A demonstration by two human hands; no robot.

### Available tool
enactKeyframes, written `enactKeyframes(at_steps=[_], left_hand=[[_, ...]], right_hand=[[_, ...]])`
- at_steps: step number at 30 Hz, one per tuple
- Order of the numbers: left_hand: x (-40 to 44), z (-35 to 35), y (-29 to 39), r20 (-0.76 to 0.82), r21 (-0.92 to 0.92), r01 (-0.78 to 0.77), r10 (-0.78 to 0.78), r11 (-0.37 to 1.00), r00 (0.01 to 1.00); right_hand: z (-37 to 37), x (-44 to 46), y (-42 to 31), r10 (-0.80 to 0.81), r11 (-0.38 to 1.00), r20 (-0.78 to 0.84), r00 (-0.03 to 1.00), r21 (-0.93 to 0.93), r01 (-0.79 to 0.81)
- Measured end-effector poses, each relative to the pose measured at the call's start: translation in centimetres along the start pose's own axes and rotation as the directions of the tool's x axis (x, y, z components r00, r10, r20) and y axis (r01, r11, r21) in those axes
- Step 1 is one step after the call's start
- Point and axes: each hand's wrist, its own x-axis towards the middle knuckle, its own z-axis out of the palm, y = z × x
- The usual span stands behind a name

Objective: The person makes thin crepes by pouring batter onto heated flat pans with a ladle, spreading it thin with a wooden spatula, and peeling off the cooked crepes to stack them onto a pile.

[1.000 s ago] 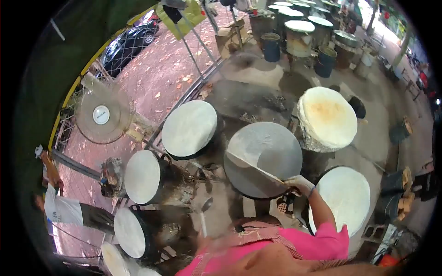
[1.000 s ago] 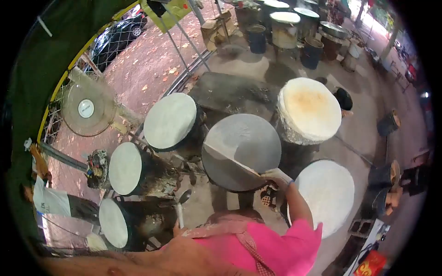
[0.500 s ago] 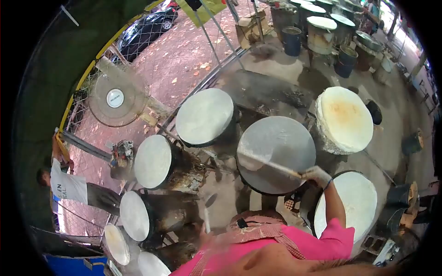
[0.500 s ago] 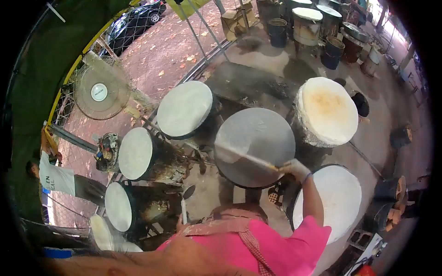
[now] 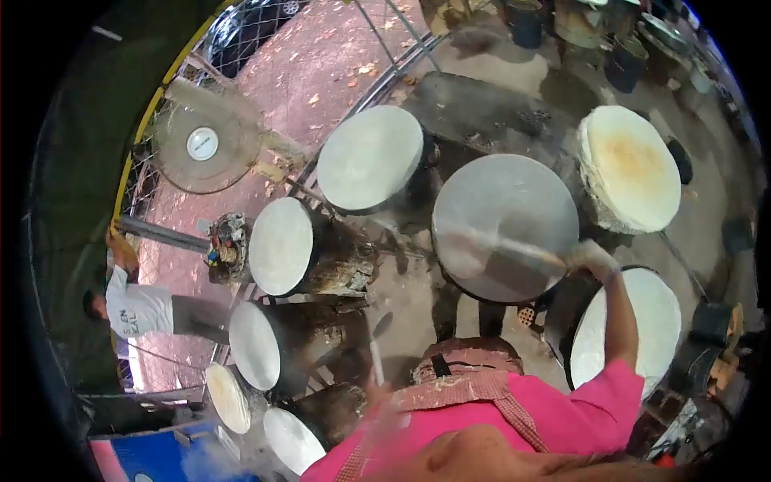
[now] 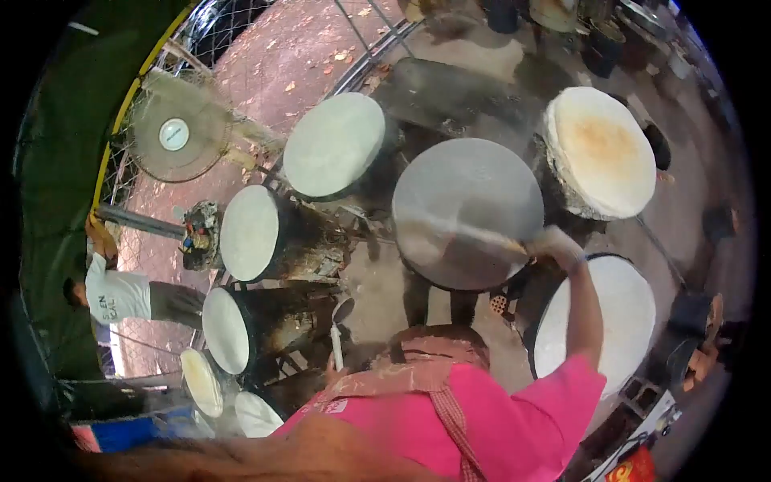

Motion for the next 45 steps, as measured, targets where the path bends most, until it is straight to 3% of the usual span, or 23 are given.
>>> enactKeyframes(at_steps=[2,4,5,6,8,10,13,14,17,18,19,22,26,30,33,34,35,36,37,42,43,44,45], left_hand=[[-0.6,-0.5,1.1,0.024,-0.096,0.151,-0.15,0.984,0.988],[-0.6,-0.6,1.1,0.068,-0.122,0.161,-0.153,0.979,0.986],[-0.5,-1.3,0.4,0.094,-0.097,0.094,-0.085,0.991,0.992],[-0.2,-2.3,0.2,0.124,-0.097,0.097,-0.085,0.991,0.989],[0.6,-3.9,0.1,0.184,-0.129,0.179,-0.154,0.975,0.971],[1.8,-4.9,-3.9,0.164,-0.1,0.105,-0.088,0.989,0.982],[3.6,-6.0,-11.0,0.132,-0.018,-0.074,0.076,0.997,0.988],[3.9,-7.8,-5.5,0.284,-0.177,0.302,-0.245,0.937,0.927],[6.6,-10.1,-8.2,0.375,-0.248,0.329,-0.223,0.911,0.9],[6.7,-11.5,-7.3,0.437,-0.308,0.422,-0.268,0.853,0.859],[6.8,-12.4,-6.4,0.445,-0.276,0.42,-0.272,0.865,0.853],[7.4,-14.0,-7.3,0.453,-0.369,0.392,-0.206,0.842,0.868],[6.2,-16.5,-5.9,0.521,-0.499,0.487,-0.201,0.717,0.83],[5.0,-18.5,-6.5,0.655,-0.531,0.568,-0.121,0.629,0.746],[6.0,-18.3,-10.2,0.821,-0.556,0.78,0.042,0.287,0.57],[6.4,-17.4,-11.1,0.879,-0.46,0.869,0.235,0.185,0.415],[7.0,-16.7,-11.6,0.862,-0.339,0.934,0.436,0.115,0.259],[7.2,-16.6,-10.5,0.782,-0.204,0.975,0.614,0.09,0.107],[6.5,-17.3,-9.8,0.849,-0.147,0.986,0.503,-0.075,0.165],[6.9,-16.3,-9.5,0.832,-0.298,0.954,0.501,0.04,0.238],[6.4,-15.8,-9.8,0.848,-0.318,0.948,0.45,0.007,0.281],[5.8,-15.4,-9.5,0.865,-0.272,0.962,0.433,-0.015,0.252],[5.6,-14.9,-8.5,0.877,-0.231,0.972,0.425,-0.036,0.224]], right_hand=[[1.3,5.3,-3.1,-0.253,0.956,-0.21,0.944,-0.206,0.21],[1.7,7.1,-5.0,-0.377,0.884,-0.112,0.919,-0.341,0.321],[2.7,6.6,-7.3,0.066,0.975,-0.133,0.989,-0.204,-0.092],[3.9,5.9,-8.5,0.493,0.865,-0.082,0.866,-0.062,-0.498],[3.4,0.9,-3.3,0.199,0.979,-0.066,0.978,-0.032,-0.201],[4.9,-5.6,-8.2,0.586,0.775,-0.035,0.809,-0.265,-0.573],[8.3,-21.5,-1.3,0.672,0.74,-0.214,0.709,0.236,-0.63],[11.0,-25.9,-0.8,0.656,0.74,-0.298,0.693,0.436,-0.513],[24.0,-29.0,-0.5,0.778,0.6,-0.388,0.494,0.691,-0.403],[29.9,-23.1,-6.7,0.681,0.711,-0.678,0.276,0.52,-0.474],[33.2,-20.8,-2.9,0.626,0.779,-0.664,0.41,0.509,-0.366],[41.9,-7.1,-1.2,0.447,0.887,-0.775,0.447,0.45,-0.107],[43.9,-2.7,0.8,-0.146,0.713,-0.882,0.449,-0.408,-0.57],[41.8,-9.9,-1.5,0.182,0.618,-0.93,0.321,-0.146,-0.772],[42.9,-4.8,-4.1,0.177,0.928,-0.971,0.16,0.11,-0.356],[42.7,-1.2,6.6,-0.179,0.9,-0.966,0.189,-0.238,-0.366],[42.7,0.7,4.4,0.188,0.863,-0.916,0.353,-0.017,-0.504],[42.5,-0.7,-4.1,0.099,0.754,-0.871,0.482,-0.25,-0.607],[42.1,-2.2,-2.1,0.041,0.76,-0.882,0.47,-0.278,-0.588],[35.6,-9.3,-7.5,0.276,0.792,-0.904,0.327,0.02,-0.611],[35.2,-7.6,-6.2,0.06,0.886,-0.966,0.251,-0.064,-0.46],[34.9,-5.1,-3.1,0.195,0.94,-0.952,0.234,0.114,-0.322],[35.7,-4.1,-5.4,0.215,0.934,-0.913,0.348,0.088,-0.346]])
